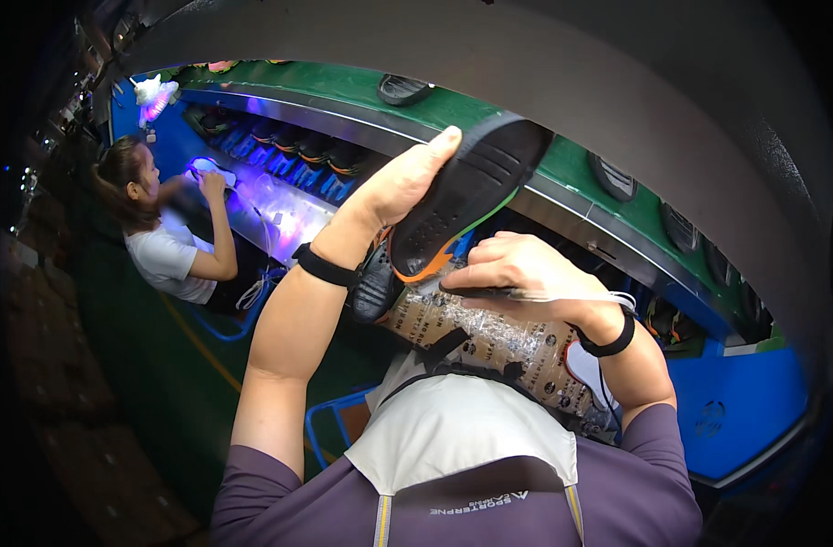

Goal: Applying glue or sealant to shoe outsoles at a manufacturing conveyor line.

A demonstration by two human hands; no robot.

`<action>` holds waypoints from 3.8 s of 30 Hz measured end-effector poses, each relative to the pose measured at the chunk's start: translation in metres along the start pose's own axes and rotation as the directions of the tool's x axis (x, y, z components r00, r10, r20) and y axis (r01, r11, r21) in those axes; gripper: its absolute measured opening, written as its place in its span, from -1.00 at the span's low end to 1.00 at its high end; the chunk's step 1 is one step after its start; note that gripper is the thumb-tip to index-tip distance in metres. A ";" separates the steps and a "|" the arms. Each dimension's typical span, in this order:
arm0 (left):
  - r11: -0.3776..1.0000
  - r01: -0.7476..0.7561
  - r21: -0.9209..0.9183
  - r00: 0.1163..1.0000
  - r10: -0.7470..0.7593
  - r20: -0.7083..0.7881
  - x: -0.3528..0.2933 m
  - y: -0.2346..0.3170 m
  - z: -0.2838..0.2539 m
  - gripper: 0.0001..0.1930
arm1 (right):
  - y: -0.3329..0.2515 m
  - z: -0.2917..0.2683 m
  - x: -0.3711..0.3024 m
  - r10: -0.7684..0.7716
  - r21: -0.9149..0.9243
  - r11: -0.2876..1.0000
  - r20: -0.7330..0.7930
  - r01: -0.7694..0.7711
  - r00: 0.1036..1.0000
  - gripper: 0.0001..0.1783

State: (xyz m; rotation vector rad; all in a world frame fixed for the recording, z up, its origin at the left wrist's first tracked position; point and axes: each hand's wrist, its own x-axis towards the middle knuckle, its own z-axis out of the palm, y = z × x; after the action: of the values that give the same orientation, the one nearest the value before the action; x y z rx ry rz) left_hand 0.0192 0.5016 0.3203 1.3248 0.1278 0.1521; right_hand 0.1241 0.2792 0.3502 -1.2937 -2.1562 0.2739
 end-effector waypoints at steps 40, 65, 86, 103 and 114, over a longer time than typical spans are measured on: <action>0.316 0.376 -0.871 0.817 -0.557 0.151 -0.137 -0.307 -0.005 -0.32 | 0.062 0.123 -0.086 0.861 0.711 0.467 -0.229 -0.526 0.455 -0.80; 0.683 -0.349 -0.642 0.915 0.102 -0.389 -0.097 -0.164 0.046 -0.30 | 0.011 0.082 -0.009 0.300 0.034 0.954 -0.170 -0.298 0.939 -0.81; 0.538 -0.359 -0.762 0.923 0.086 -0.374 -0.110 -0.141 0.074 -0.37 | 0.024 0.065 0.031 0.184 0.088 0.981 -0.721 -0.175 0.669 -0.72; 0.482 -0.421 -0.769 0.906 0.181 -0.382 -0.112 -0.137 0.053 -0.37 | 0.000 0.055 0.021 0.059 -0.099 0.987 -0.492 -0.124 0.869 -0.69; 0.550 -0.430 -0.716 0.891 0.386 -0.239 -0.091 -0.102 0.046 -0.13 | -0.004 0.057 0.015 -0.210 -0.147 0.971 -0.165 0.186 0.964 -0.73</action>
State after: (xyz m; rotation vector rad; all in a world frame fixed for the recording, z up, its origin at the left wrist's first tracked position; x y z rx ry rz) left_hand -0.0579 0.4172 0.2330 0.4668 -0.2021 0.5839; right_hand 0.0821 0.2974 0.3127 -1.1137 -2.1558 -0.0646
